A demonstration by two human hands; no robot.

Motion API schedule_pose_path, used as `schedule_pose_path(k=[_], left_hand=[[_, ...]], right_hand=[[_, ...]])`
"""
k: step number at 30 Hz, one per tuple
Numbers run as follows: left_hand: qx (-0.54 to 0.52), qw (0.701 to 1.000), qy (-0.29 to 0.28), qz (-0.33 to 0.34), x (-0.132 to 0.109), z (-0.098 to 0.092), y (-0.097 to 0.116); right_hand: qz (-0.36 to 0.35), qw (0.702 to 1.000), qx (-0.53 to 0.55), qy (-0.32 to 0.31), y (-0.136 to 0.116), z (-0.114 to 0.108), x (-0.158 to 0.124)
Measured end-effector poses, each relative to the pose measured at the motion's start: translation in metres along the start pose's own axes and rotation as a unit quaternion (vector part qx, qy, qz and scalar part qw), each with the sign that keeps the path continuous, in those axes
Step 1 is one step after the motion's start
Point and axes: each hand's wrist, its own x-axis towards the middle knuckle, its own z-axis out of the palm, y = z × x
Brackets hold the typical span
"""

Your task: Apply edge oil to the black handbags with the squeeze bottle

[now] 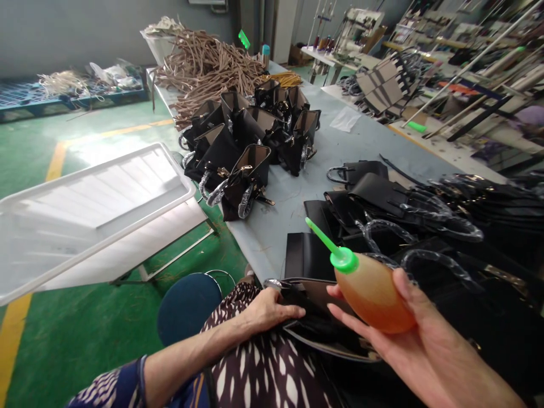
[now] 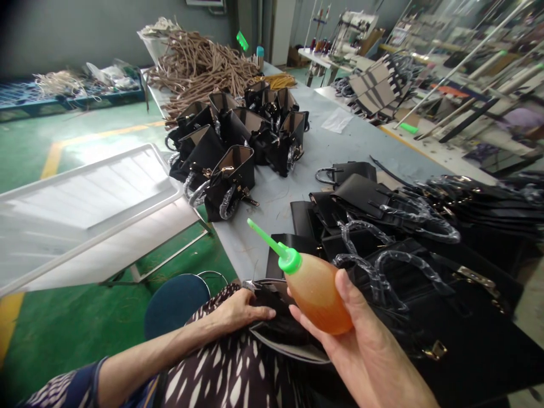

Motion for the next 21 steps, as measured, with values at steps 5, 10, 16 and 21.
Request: schedule_pose_path(k=[5,10,16,21], left_hand=[[-0.011,0.995,-0.051,0.086,-0.003,-0.007,0.008],[-0.042,0.992,-0.108,0.041,-0.055,-0.046,0.065],[0.017,0.997,-0.073,0.025,-0.092,-0.103,0.102],[0.083,0.994,0.025,0.063,-0.052,-0.116,0.055]], right_hand=[[0.004,1.000,-0.012,0.010,0.002,0.010,-0.008],[-0.039,0.999,-0.026,0.024,-0.014,0.012,-0.015],[-0.063,0.998,-0.021,-0.018,-0.006,0.048,0.001],[-0.013,0.993,0.014,-0.120,0.030,0.050,0.052]])
